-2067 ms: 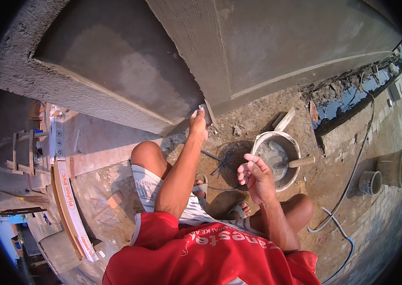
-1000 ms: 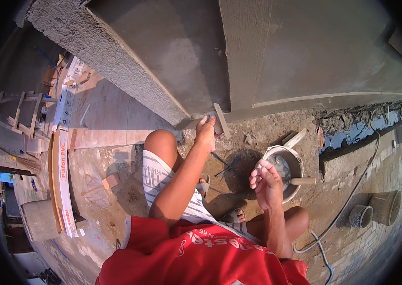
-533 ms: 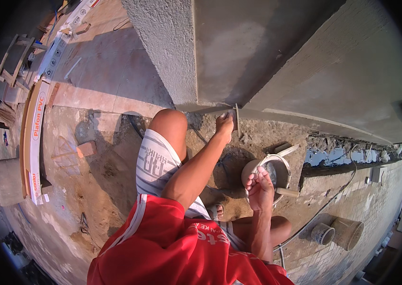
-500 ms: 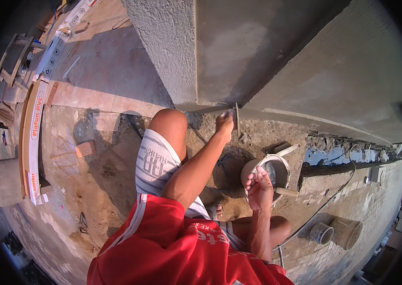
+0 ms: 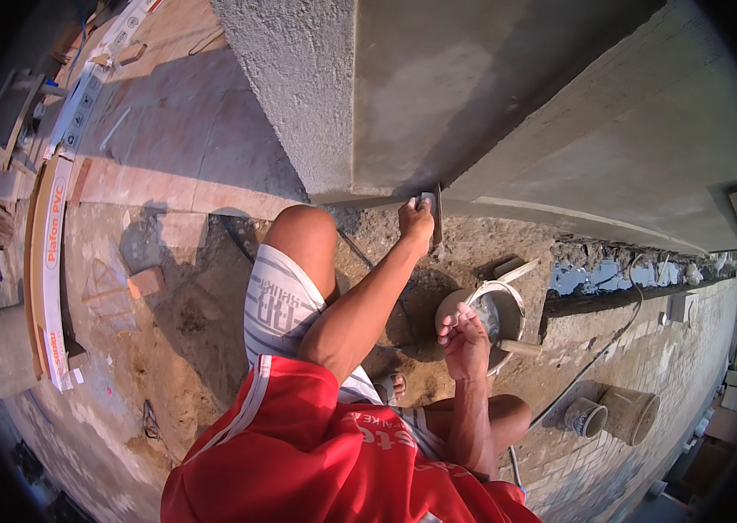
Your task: The person smooths a freshly plastered wall corner using a trowel. They repeatedly scrape and level the corner edge, occasionally dipping the trowel into a bucket of water to clean it.
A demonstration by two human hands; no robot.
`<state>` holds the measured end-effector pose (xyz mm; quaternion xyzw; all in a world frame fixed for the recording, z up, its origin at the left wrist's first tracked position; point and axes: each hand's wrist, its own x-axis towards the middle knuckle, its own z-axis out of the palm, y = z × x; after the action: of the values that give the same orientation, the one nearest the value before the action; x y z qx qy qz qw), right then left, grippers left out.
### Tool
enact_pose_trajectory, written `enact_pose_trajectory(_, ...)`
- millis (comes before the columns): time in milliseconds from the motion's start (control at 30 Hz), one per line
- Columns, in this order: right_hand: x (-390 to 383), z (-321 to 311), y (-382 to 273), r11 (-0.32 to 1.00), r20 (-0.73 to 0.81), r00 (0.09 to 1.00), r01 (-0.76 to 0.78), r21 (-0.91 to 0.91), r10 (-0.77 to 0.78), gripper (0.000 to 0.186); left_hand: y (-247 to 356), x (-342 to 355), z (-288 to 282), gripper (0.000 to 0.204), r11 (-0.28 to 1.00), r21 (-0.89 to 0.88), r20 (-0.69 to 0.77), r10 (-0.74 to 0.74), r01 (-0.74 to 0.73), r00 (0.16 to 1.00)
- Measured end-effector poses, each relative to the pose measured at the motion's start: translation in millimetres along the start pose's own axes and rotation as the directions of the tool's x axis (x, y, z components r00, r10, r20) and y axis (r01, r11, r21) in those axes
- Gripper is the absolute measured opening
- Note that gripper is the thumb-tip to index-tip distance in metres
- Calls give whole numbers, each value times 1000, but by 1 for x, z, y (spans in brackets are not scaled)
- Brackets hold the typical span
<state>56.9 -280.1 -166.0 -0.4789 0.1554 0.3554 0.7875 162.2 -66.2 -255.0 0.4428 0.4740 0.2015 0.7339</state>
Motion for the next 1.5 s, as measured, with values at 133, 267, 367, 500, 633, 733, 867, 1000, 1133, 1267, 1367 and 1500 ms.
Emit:
enact_pose_trajectory(133,-4,1,-2,1000,-3,1000,16,15,-16,22,33,-24,3,48,999,34,43,-32,31,999)
enact_pose_trajectory(267,-3,6,-3,1000,33,999,18,10,-19,22,45,-27,8,42,1000,9,-21,21,-21,1000)
enact_pose_trajectory(367,-4,5,-4,999,37,999,29,24,-30,22,75,-49,11,38,996,-63,50,61,-58,997)
enact_pose_trajectory(500,-6,5,-6,999,39,998,39,4,-39,22,110,-70,12,33,995,-95,104,51,-41,993)
enact_pose_trajectory(633,-7,8,-10,999,59,997,48,19,-49,23,137,-83,12,36,995,-67,165,84,-74,983)
enact_pose_trajectory(733,-10,9,-12,997,69,995,63,40,-65,23,173,-106,9,43,999,-41,275,29,-18,961)
enact_pose_trajectory(867,-11,11,-16,996,88,993,69,61,-74,24,199,-113,-11,41,972,-106,399,235,-210,886)
enact_pose_trajectory(1000,-14,7,-18,993,82,992,93,75,-99,24,165,-105,-36,24,938,-268,370,312,-222,875)
enact_pose_trajectory(1133,-13,8,-15,996,88,993,70,58,-75,23,76,-86,-57,28,898,-437,342,118,47,932)
enact_pose_trajectory(1267,-11,5,-9,997,72,995,67,36,-69,21,50,-81,-50,30,863,-475,296,-26,171,955)
enact_pose_trajectory(1367,-11,1,-9,997,41,996,74,25,-75,20,53,-81,-38,36,783,-592,366,53,189,929)
enact_pose_trajectory(1500,-5,-3,-3,998,7,998,65,-15,-65,19,66,-90,-30,44,754,-616,351,1,230,937)
